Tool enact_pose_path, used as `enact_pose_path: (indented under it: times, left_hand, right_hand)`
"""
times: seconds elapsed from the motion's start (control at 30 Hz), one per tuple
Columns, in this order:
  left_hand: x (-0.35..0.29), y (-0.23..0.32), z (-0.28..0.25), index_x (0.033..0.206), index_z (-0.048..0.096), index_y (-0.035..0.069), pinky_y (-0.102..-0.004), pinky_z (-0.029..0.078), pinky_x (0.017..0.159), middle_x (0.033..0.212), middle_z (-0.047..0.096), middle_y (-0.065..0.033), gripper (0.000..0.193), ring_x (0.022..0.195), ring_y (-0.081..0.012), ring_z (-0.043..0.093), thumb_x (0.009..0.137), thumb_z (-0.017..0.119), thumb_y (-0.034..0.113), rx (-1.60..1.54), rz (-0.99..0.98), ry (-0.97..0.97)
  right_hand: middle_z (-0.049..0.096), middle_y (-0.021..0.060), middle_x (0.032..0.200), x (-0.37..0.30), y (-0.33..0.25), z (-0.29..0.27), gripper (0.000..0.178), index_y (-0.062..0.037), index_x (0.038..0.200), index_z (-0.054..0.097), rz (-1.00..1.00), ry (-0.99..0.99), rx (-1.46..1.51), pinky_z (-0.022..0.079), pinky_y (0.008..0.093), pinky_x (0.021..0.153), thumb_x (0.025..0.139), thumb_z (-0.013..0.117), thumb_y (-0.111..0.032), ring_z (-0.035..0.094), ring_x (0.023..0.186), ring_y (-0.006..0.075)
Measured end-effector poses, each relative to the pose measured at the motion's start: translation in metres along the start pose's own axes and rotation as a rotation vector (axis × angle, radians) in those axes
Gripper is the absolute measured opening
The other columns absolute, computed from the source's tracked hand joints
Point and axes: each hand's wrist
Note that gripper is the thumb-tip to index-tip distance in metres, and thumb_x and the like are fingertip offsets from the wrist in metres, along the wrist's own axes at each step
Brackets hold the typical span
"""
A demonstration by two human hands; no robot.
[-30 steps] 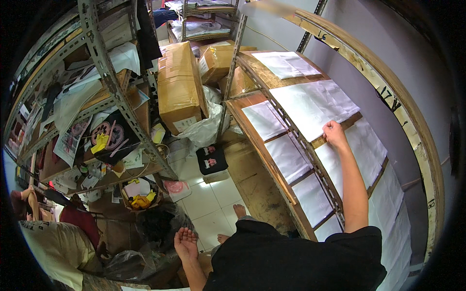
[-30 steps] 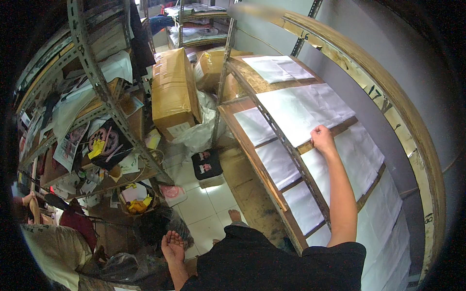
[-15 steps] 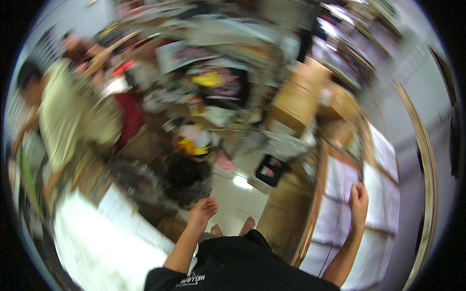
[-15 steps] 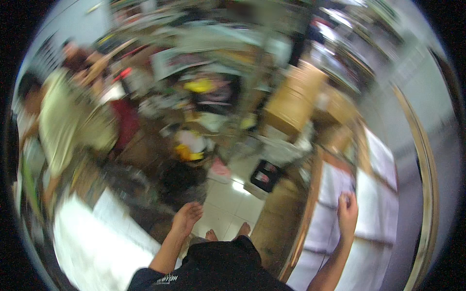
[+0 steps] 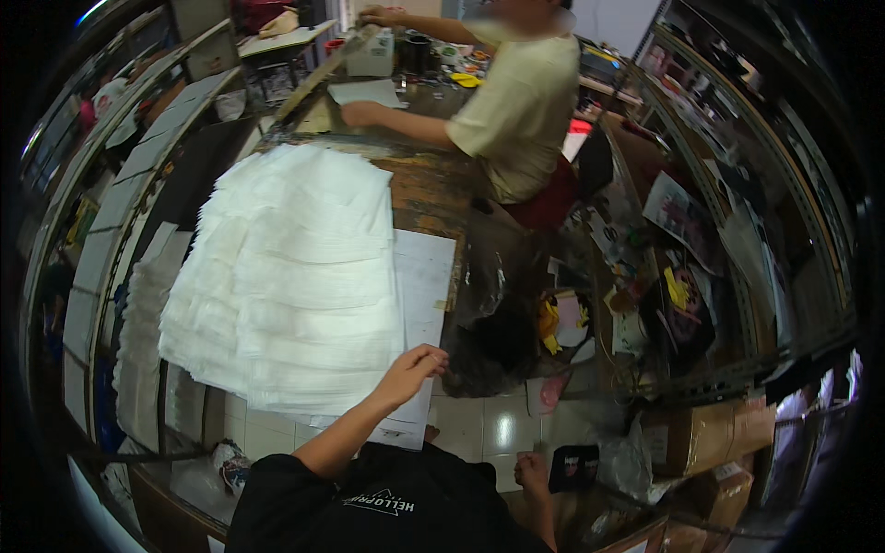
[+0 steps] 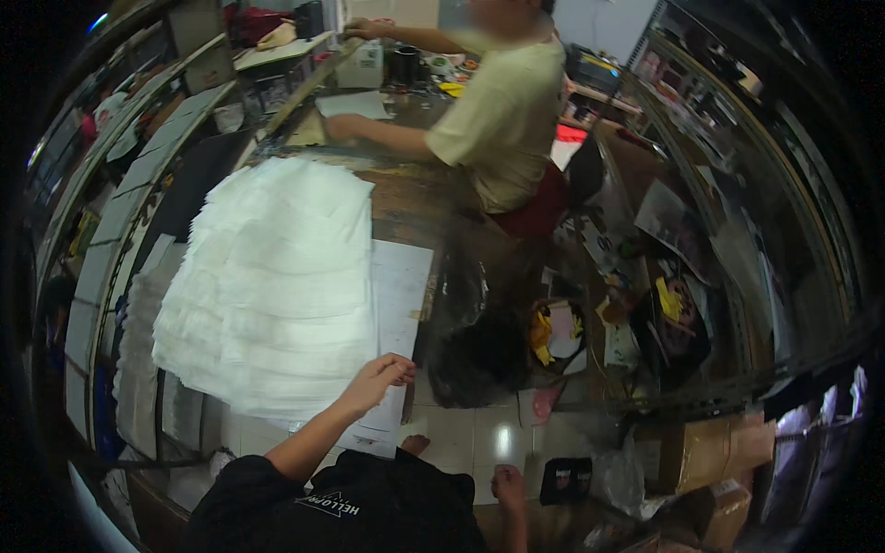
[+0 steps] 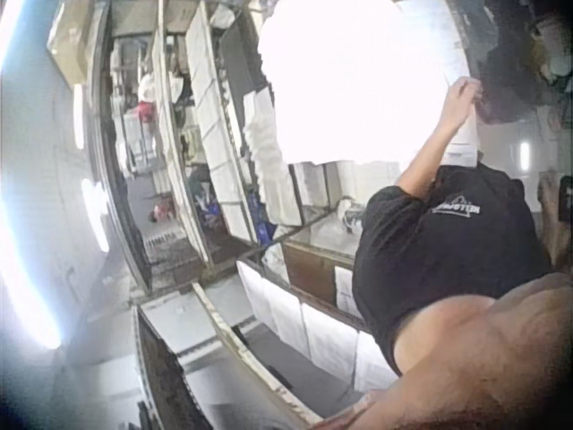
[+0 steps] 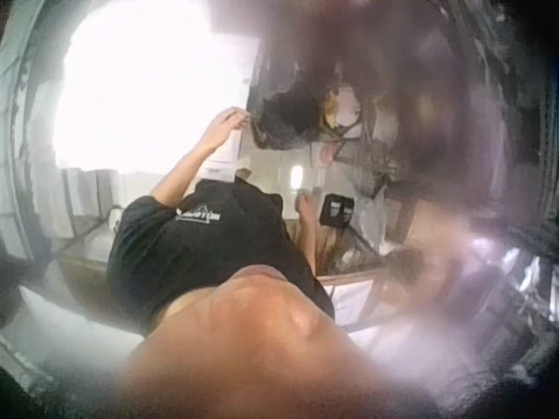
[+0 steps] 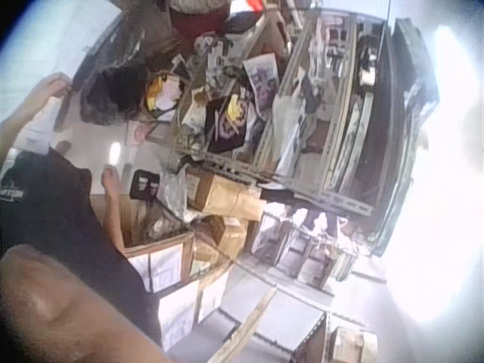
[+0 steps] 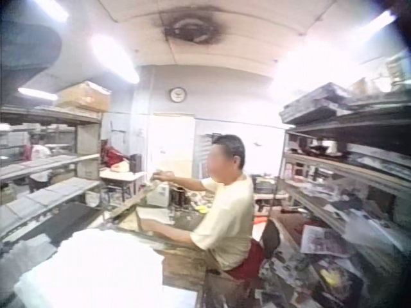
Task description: The person repeatedly picks up white sheets from a table and places them onto a wooden rack. The person handles the sheets one at a time, moving back and forth between the table and the rack.
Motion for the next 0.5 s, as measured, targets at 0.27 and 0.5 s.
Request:
enact_pose_path:
  times: [0.27, 0.5]
  left_hand:
    - [-0.018, 0.017, -0.065, 0.107, 0.062, -0.003, -0.0283, 0.049, 0.079, 0.097, 0.066, -0.0091, 0.022, 0.086, -0.0160, 0.063, 0.095, 0.057, 0.014, 0.287, 0.180, 0.442]
    - [0.004, 0.053, -0.079, 0.102, 0.063, 0.002, -0.0373, 0.049, 0.072, 0.098, 0.062, -0.0115, 0.022, 0.086, -0.0287, 0.061, 0.083, 0.068, 0.013, 1.143, 0.601, 0.655]
  right_hand:
    - [0.057, 0.0047, 0.073, 0.031, -0.032, 0.036, 0.023, -0.0022, 0.101, 0.058, -0.096, -0.055, -0.162, 0.040, 0.0244, 0.047, 0.095, 0.060, -0.024, 0.051, 0.054, 0.0105]
    - [0.059, 0.0054, 0.073, 0.021, -0.010, 0.013, 0.028, -0.0010, 0.102, 0.061, -0.026, -0.001, -0.143, 0.045, 0.0263, 0.050, 0.093, 0.062, -0.027, 0.055, 0.057, 0.0118]
Point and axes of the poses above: each hand's wrist, its own x-axis towards the middle knuckle, its own z-axis out of the palm, y = z × x
